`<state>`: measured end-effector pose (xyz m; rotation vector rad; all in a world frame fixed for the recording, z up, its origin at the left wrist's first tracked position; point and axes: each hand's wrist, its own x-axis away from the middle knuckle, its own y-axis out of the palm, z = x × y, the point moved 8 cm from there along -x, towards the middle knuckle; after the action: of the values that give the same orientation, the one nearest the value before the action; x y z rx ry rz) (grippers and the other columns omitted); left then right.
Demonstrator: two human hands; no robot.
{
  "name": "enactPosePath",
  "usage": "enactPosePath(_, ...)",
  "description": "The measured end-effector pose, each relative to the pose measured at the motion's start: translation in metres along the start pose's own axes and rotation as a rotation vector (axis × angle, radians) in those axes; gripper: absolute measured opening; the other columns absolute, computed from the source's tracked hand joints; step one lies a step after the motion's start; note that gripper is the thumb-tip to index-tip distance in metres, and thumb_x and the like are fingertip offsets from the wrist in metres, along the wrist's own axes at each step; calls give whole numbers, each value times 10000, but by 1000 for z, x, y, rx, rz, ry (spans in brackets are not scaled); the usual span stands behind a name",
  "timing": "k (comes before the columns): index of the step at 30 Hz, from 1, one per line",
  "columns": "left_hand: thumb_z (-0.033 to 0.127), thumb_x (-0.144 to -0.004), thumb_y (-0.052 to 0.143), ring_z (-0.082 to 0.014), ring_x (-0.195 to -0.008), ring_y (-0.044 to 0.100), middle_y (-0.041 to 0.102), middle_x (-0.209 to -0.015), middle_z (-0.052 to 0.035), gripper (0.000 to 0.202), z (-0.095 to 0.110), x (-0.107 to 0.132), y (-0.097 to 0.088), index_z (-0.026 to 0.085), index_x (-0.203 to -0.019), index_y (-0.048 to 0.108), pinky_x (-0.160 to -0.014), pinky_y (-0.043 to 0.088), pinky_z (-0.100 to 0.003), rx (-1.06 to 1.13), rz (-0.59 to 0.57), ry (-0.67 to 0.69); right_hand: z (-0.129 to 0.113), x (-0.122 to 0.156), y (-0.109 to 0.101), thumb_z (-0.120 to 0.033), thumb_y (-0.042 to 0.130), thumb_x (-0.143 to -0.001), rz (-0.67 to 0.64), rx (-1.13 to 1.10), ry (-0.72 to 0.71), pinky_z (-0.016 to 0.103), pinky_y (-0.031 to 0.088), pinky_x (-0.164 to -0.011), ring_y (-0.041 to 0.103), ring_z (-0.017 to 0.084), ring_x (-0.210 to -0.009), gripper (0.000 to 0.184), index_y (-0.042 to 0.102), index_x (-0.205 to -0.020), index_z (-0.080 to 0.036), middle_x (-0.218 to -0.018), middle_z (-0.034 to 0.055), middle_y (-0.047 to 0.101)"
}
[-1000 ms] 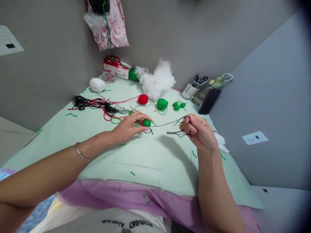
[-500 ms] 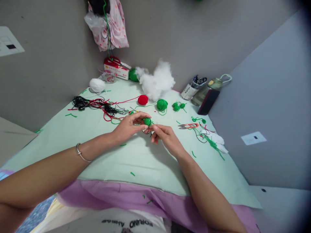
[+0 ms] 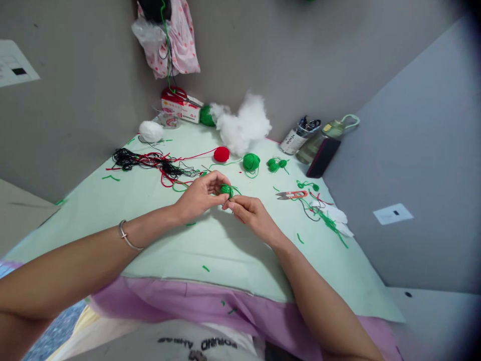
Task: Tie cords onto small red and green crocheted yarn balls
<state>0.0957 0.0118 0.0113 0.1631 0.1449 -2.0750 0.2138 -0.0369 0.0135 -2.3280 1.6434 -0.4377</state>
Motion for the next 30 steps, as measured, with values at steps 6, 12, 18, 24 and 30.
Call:
enactPosePath(6, 182, -762, 658, -156, -803, 629, 664, -787, 1, 192, -5, -1, 0, 189, -946, 602, -822, 490, -322, -50, -6, 34, 7, -4, 4, -466, 573, -915, -24, -118, 36, 263, 200, -546, 257, 90, -537, 333, 656, -852, -150, -569, -73, 309)
enactPosePath(12, 207, -779, 685, -178, -856, 667, 697, -828, -18, 208, 2, -3, 1, 184, -983, 652, -848, 505, -343, -28, -8, 75, 3, -4, -4, -487, 627, -889, 25, -216, -37, 262, 208, -549, 256, 95, -550, 337, 690, -840, -160, -580, -64, 318)
enactPosePath(18, 302, -789, 746, -173, -857, 674, 711, -937, -46, 284, -6, -7, -4, 165, -1021, 656, -841, 513, -343, 128, -15, -7, -9, 2, -12, -477, 563, -957, 18, -36, -71, 252, 319, -572, 380, 92, -562, 350, 720, -947, -164, -654, -29, 483)
enactPosePath(24, 377, -776, 781, -168, -822, 662, 717, -1009, -65, 370, -20, -8, -7, 163, -1059, 676, -856, 503, -370, 257, -46, -161, -6, 13, -62, -526, 511, -979, 316, 50, -54, 249, 283, -499, 355, 88, -498, 428, 698, -1075, -153, -599, -37, 495)
enactPosePath(30, 333, -730, 795, -151, -775, 632, 696, -906, -31, 326, -14, -12, -26, 174, -995, 692, -778, 489, -328, 261, 94, -208, -2, 20, -85, -428, 642, -904, 314, -316, -38, 236, 238, -476, 335, 69, -513, 302, 688, -1011, -149, -639, -33, 492)
